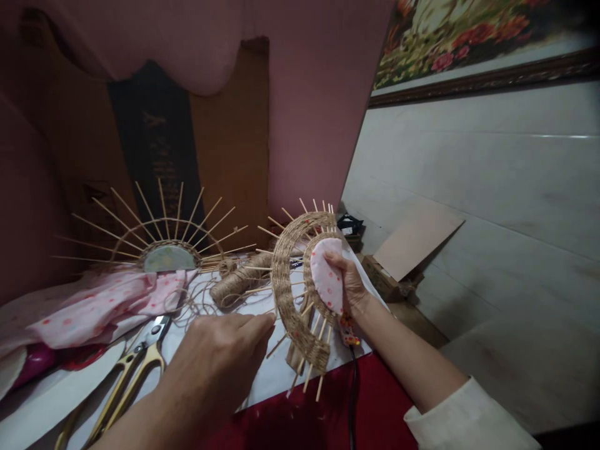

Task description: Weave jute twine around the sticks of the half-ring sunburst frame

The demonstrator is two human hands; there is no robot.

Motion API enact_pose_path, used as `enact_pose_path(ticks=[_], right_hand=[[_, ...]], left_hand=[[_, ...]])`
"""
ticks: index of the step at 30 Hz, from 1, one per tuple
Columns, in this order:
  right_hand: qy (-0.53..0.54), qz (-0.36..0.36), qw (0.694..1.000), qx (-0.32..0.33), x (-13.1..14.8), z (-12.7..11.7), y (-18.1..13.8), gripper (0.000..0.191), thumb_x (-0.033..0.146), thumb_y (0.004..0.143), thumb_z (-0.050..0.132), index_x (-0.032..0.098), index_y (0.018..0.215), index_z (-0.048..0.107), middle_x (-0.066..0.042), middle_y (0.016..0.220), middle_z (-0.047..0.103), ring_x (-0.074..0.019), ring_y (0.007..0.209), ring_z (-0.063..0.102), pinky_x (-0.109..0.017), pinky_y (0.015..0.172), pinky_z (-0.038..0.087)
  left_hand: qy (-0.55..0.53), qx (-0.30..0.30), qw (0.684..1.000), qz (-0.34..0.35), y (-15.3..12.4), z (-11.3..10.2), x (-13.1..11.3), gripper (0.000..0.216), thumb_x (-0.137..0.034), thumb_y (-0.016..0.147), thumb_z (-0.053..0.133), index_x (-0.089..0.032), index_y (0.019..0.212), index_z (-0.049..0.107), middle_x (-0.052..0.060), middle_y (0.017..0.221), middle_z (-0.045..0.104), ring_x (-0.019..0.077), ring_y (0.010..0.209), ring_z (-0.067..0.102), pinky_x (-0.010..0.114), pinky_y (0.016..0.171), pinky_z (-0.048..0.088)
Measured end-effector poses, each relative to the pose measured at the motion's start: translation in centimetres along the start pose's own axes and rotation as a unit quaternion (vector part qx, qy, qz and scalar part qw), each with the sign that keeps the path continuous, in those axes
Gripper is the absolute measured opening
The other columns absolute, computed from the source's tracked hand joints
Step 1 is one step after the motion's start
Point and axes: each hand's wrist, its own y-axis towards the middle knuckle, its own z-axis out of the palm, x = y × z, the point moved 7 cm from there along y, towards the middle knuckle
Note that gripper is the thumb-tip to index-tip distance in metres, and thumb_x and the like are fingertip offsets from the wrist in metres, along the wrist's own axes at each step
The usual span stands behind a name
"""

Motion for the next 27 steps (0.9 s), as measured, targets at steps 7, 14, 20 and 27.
enact_pose_path(ticks=[7, 14, 20, 27], right_hand=[[-0.003, -0.023, 1.000, -0.010, 0.9, -0.5, 0.3, 0.011, 0.023, 0.063, 0.065, 0.017, 0.072, 0.064, -0.001, 0.061, 0.069, -0.0131, 0.049, 0.061, -0.021, 0.046, 0.051], [0.015, 0.003, 0.999, -0.038, 0.7, -0.8, -0.1, 0.017, 0.026, 0.066, 0.061, 0.014, 0.076, 0.067, -0.004, 0.063, 0.070, -0.0152, 0.049, 0.062, -0.024, 0.046, 0.051], [0.000, 0.030, 0.999, -0.021, 0.1, -0.4, -0.2, 0.019, 0.028, 0.064, 0.062, 0.014, 0.075, 0.066, -0.005, 0.063, 0.070, -0.0167, 0.050, 0.063, -0.025, 0.048, 0.052], [0.018, 0.006, 0.999, -0.033, 0.2, -0.7, 0.1, 0.019, 0.029, 0.067, 0.062, 0.014, 0.079, 0.066, -0.004, 0.065, 0.070, -0.0155, 0.052, 0.063, -0.024, 0.049, 0.052]], left_hand=[[0.013, 0.001, 1.000, 0.018, -0.1, -1.5, 0.5, 0.030, -0.009, 0.082, 0.037, -0.018, 0.082, 0.065, -0.001, 0.050, 0.060, 0.0106, 0.040, 0.053, 0.021, 0.042, 0.038], [0.046, -0.010, 0.998, 0.048, 0.1, -0.8, 0.9, 0.039, -0.006, 0.080, 0.037, -0.019, 0.101, 0.067, 0.000, 0.052, 0.063, 0.0146, 0.039, 0.056, 0.024, 0.037, 0.036], [0.015, 0.014, 0.999, 0.032, 0.4, 0.4, 0.8, 0.037, -0.010, 0.085, 0.037, -0.022, 0.097, 0.070, 0.000, 0.052, 0.062, 0.0136, 0.042, 0.059, 0.023, 0.041, 0.040], [0.029, 0.002, 0.999, 0.031, 0.1, 1.4, 0.7, 0.027, -0.007, 0.083, 0.041, -0.017, 0.089, 0.065, -0.001, 0.052, 0.061, 0.0149, 0.042, 0.058, 0.025, 0.040, 0.039]])
